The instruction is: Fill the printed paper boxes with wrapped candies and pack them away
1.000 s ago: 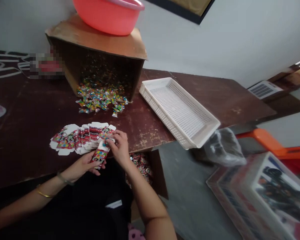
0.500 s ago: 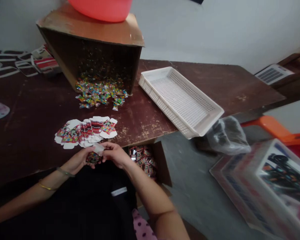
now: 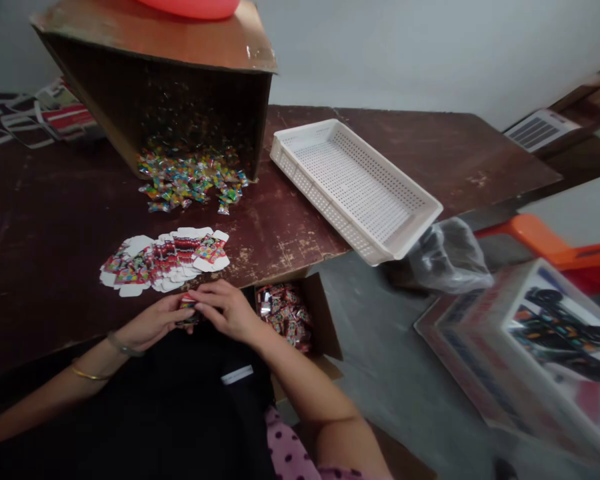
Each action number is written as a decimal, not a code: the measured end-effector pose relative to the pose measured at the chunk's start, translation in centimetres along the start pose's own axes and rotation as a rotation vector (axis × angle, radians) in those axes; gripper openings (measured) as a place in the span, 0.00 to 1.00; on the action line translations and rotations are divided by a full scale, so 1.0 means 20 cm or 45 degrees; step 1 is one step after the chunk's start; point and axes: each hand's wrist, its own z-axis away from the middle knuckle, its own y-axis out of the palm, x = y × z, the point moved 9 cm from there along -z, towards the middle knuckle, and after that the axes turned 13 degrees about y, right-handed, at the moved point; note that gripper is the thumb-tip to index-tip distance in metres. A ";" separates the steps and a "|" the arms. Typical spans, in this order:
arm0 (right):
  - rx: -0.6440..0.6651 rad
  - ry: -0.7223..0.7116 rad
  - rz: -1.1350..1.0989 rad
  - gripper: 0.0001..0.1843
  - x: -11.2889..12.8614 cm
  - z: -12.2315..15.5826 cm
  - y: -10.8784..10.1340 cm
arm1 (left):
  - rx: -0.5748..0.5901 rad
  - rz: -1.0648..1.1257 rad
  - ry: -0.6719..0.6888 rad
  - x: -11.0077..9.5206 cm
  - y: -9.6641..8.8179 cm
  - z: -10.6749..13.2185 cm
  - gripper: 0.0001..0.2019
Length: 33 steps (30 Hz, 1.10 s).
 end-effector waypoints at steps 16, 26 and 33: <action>-0.003 -0.134 0.703 0.34 -0.25 -0.44 -0.16 | -0.191 -0.345 0.074 -0.10 -0.22 -0.11 0.20; -0.016 0.138 1.095 0.22 -0.26 -0.57 -0.08 | -0.203 -0.226 -0.026 -0.01 -0.33 -0.08 0.17; 0.049 0.093 1.206 0.13 -0.09 -0.44 0.03 | -0.199 0.053 0.014 -0.06 -0.27 -0.08 0.20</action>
